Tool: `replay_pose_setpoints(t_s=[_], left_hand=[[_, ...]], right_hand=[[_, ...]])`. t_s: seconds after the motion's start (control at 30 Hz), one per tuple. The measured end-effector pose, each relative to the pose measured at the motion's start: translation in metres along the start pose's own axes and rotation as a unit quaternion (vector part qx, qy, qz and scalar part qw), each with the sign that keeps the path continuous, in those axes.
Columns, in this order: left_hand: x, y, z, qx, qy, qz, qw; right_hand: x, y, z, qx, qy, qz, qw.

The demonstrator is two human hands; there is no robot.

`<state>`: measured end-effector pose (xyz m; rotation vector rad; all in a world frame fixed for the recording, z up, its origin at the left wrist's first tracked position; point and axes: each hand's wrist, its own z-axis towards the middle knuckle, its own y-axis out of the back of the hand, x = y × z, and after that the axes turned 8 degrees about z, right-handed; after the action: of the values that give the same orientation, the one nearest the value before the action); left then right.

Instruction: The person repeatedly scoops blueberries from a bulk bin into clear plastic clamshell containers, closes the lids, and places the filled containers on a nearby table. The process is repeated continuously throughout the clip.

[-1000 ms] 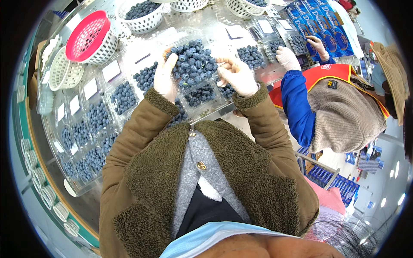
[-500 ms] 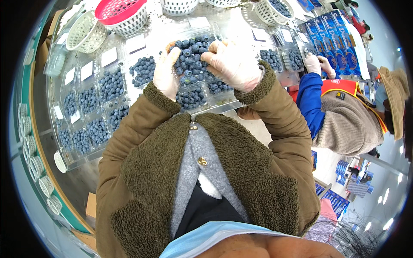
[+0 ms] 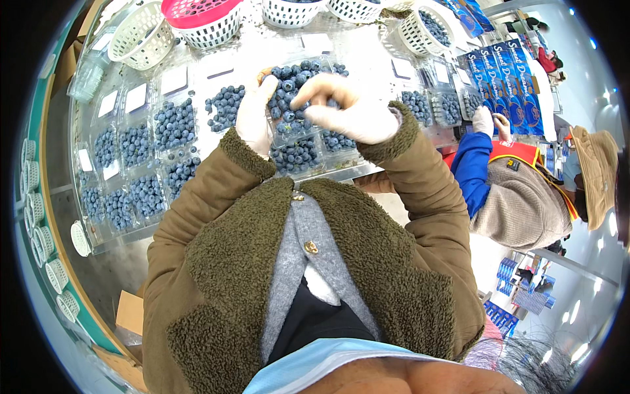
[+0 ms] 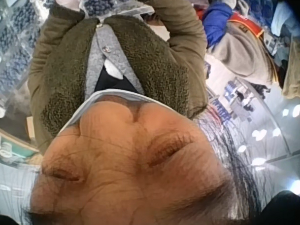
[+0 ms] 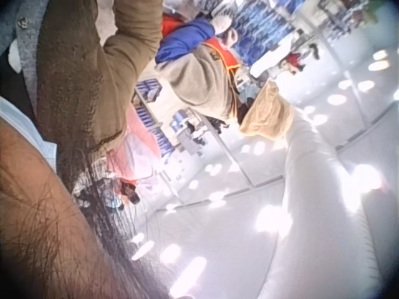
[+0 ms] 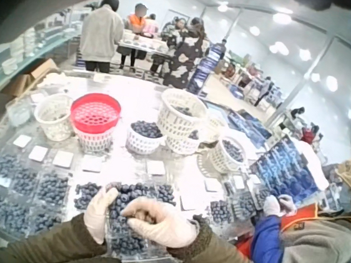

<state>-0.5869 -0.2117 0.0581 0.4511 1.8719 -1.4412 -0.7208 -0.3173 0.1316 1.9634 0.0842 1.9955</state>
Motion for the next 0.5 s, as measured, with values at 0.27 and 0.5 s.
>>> replay_pose_setpoints(t_s=[0.27,0.5], left_hand=[[0.005,-0.006,0.006,-0.046,-0.026,-0.026,0.998],[-0.001,0.002,0.008,-0.085,-0.012,-0.028,0.996]], right_hand=[[0.009,-0.011,0.025,0.119,0.147,-0.441,0.877],[0.01,-0.013,0.054,0.236,0.102,-0.463,0.848]])
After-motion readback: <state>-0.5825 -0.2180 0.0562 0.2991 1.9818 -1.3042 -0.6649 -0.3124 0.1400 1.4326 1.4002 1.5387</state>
